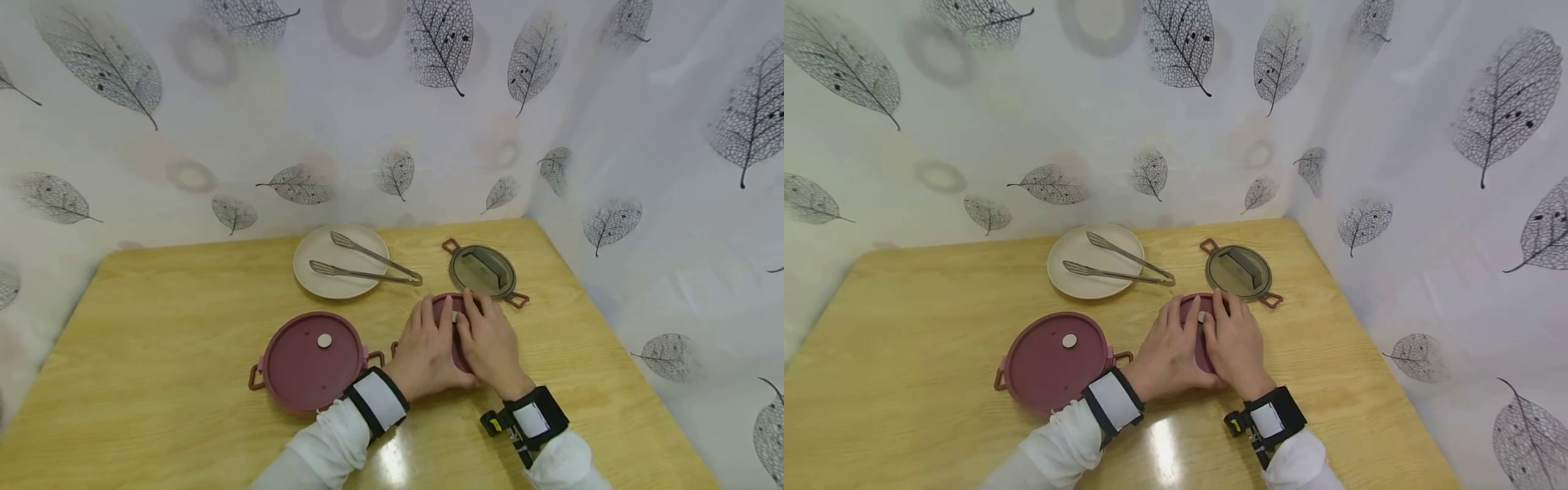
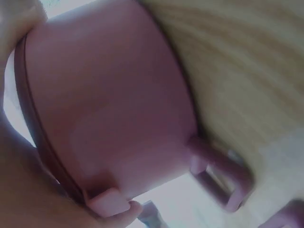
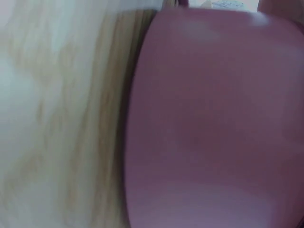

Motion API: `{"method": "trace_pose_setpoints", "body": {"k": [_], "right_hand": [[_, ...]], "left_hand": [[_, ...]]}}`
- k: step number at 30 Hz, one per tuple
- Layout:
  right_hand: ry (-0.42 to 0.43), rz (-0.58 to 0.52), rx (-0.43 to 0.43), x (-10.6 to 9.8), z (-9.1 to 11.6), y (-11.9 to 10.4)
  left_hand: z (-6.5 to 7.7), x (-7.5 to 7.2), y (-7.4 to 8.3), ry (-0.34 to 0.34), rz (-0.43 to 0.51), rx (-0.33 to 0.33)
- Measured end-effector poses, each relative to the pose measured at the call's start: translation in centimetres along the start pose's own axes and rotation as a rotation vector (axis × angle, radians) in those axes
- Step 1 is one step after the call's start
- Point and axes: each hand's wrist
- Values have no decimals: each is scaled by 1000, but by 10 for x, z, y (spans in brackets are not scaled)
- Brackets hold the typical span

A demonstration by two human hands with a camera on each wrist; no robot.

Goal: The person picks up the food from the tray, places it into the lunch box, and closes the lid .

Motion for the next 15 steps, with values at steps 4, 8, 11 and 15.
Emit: {"method": "trace_pose_setpoints", "body": {"k": [4, 8, 11, 15], "right_hand": [[-28, 24, 0, -2, -5, 0], [-69, 57, -31, -7, -10, 3], [-117, 74, -122, -6, -14, 6], [-143, 58, -198, -2, -14, 7]], "left_hand": [[-3, -1, -1, 11, -32, -1], [-2, 0, -2, -12, -20, -8], [-2, 2, -3, -26, -21, -10], [0, 0, -5, -28, -34, -6]]}}
Point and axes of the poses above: each hand's wrist, its own z-axis away from the middle knuckle, its own x-axis out of the palm, y = z × x, and after that the axes turned 10 degrees about y, right-handed
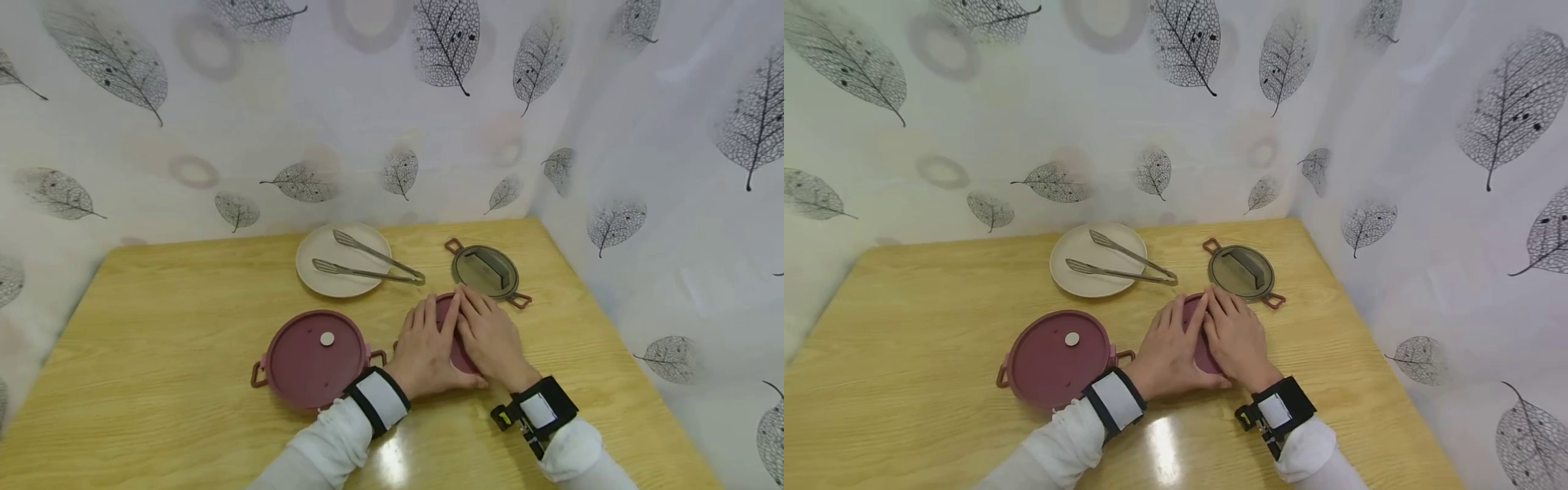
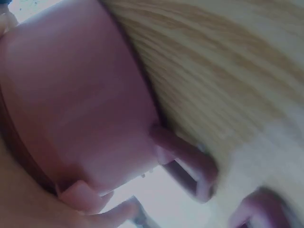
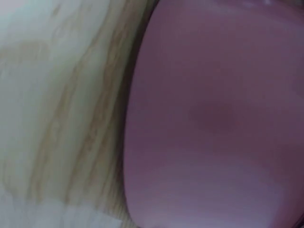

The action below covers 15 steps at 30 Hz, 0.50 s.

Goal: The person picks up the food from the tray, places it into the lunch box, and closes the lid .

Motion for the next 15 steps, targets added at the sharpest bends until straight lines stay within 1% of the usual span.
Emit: {"method": "trace_pose_setpoints", "body": {"k": [1, 4, 8, 10, 13, 15], "right_hand": [[-1, 7, -1, 1, 1, 0], [16, -18, 43, 1, 2, 1], [17, -42, 78, -2, 4, 3], [24, -81, 78, -3, 5, 5], [34, -162, 82, -4, 6, 8], [16, -181, 73, -2, 7, 10]], "left_hand": [[0, -1, 1, 1, -3, -3], [-4, -2, 4, -2, -3, -3], [-9, -1, 9, -35, 14, 21], [-10, 1, 10, -51, 15, 20], [-10, 2, 9, -79, -4, -5], [-9, 1, 8, -100, -2, -14]]}}
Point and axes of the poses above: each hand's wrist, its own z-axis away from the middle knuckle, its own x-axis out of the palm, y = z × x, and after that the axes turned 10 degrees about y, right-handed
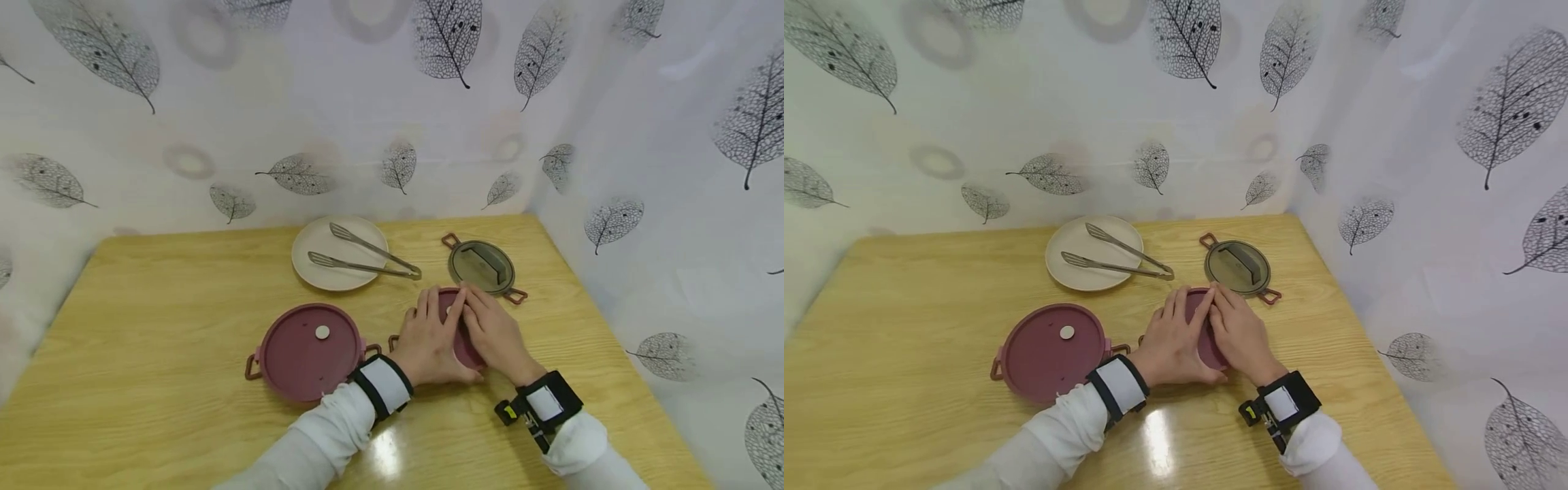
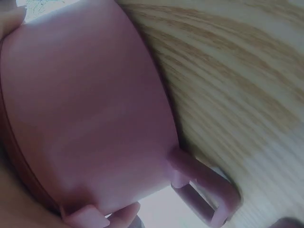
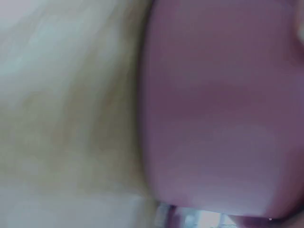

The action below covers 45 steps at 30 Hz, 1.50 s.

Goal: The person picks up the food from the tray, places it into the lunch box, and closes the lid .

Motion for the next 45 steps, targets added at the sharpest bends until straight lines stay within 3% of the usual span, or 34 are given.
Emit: {"method": "trace_pose_setpoints", "body": {"k": [4, 9, 20, 26, 34, 39, 45], "right_hand": [[-35, 32, 0, 4, -1, -1], [-61, 70, -28, 6, -2, -2], [-36, -13, 82, 5, 2, 3], [-47, -9, 73, 5, 0, 2], [-7, 50, -11, 6, -4, 3], [19, 3, 9, 7, -1, 1], [-2, -140, 59, 2, 1, 3]], "left_hand": [[2, -5, -4, -22, 40, 0], [3, -12, -8, -64, 103, -69], [1, -3, -5, -106, 52, -64], [2, -1, -6, -87, 42, -64], [2, -1, -8, -23, 48, -41], [6, 0, -8, -16, 66, -45], [7, -2, -8, -23, 75, -53]]}}
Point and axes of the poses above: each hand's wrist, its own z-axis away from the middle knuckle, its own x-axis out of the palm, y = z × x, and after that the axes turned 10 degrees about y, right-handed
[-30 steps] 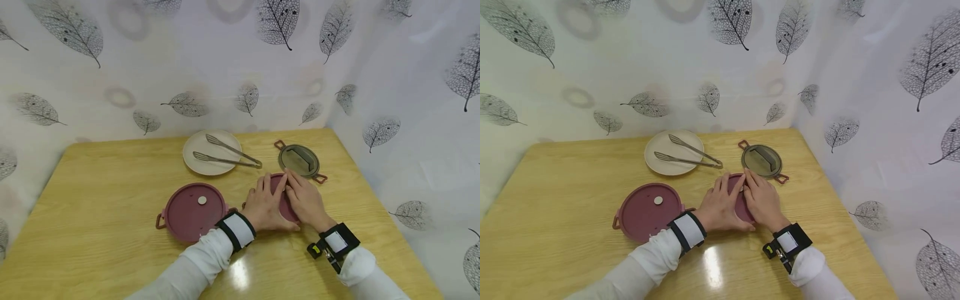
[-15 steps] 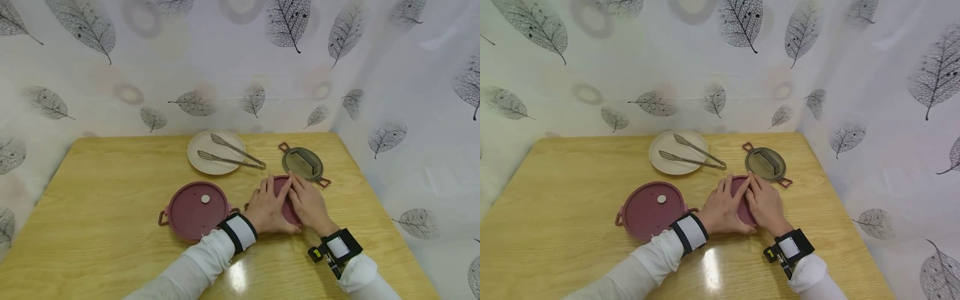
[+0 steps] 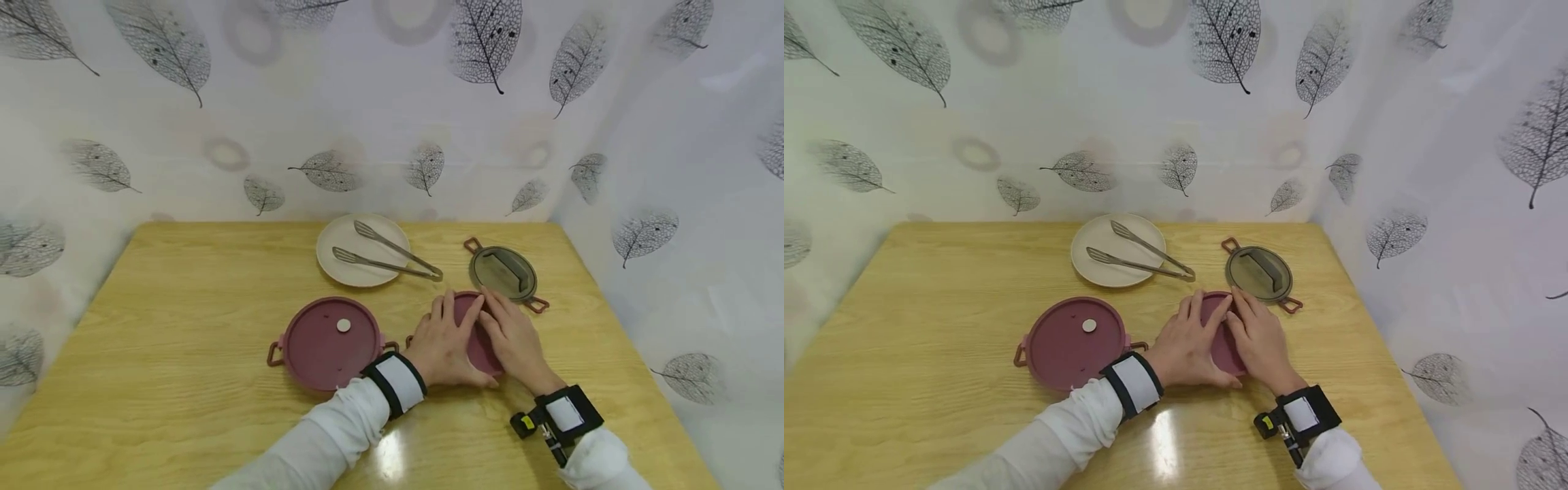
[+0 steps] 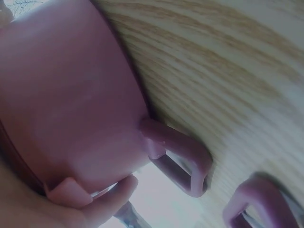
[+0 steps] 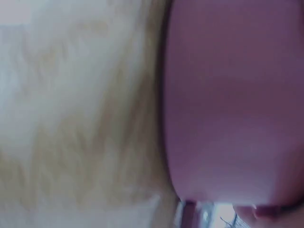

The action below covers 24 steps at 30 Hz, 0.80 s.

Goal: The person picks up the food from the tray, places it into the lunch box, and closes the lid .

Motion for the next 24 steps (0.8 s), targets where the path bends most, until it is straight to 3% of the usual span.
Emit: {"method": "trace_pose_setpoints", "body": {"k": [8, 15, 20, 24], "right_hand": [[-167, -200, 98, -19, 29, 12], [-196, -284, 71, -23, 47, 18], [-204, -295, 59, -25, 50, 21], [-191, -284, 83, -25, 50, 21]], "left_hand": [[0, -5, 1, -14, 31, -3], [7, -9, -7, -30, 58, -2], [14, -13, -13, -78, 172, -79], [16, -15, -17, -61, 284, -99]]}}
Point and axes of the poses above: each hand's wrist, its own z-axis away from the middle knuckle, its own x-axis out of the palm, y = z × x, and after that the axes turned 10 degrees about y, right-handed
